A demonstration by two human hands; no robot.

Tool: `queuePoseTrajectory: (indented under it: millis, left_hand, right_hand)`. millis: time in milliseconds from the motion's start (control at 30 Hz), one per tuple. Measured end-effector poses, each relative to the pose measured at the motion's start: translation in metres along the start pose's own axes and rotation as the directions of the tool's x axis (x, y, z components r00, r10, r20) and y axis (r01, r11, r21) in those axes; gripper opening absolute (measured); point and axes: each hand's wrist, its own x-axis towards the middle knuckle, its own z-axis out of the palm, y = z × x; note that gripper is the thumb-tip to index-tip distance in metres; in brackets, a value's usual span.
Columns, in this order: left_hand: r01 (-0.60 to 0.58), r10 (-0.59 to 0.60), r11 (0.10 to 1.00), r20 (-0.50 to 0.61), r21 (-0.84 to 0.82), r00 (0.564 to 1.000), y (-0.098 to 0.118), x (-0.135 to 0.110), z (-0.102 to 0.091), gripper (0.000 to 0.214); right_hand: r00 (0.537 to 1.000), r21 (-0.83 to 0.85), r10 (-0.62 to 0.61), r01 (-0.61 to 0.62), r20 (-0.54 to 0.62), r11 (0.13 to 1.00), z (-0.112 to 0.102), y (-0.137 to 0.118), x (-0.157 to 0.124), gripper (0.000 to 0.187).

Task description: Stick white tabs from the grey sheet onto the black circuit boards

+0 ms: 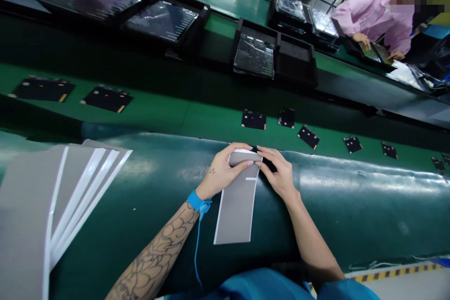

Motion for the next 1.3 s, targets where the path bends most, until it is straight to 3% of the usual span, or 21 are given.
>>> queuePoseTrajectory:
  millis: [200, 567, 1067, 1300]
  left_hand:
    - [-0.038, 0.039, 0.998, -0.019, 0.046, 0.999, -0.001, -0.002, 0.001, 0.029]
    - [-0.067, 0.065, 0.99, 0.023, 0.127, 0.998, -0.002, -0.004, 0.0, 0.024]
    - [0.022, -0.025, 0.997, 0.041, 0.069, 0.999, 0.001, -0.005, 0.001, 0.03]
    - [0.053, -0.054, 0.998, 0.068, 0.021, 0.996, -0.004, -0.005, 0.001, 0.037]
  right_hand:
    - [0.995, 0.059, 0.074, -0.07, -0.064, 0.996, 0.002, -0.009, 0.003, 0.012]
    - [0.991, -0.046, -0.126, 0.124, -0.04, 0.991, -0.004, -0.004, 0.006, 0.019]
    - [0.992, -0.042, -0.116, 0.114, -0.053, 0.993, -0.003, 0.005, 0.002, 0.02]
    - [0.998, -0.075, -0.056, 0.055, -0.02, 0.996, -0.004, 0.002, 0.005, 0.013]
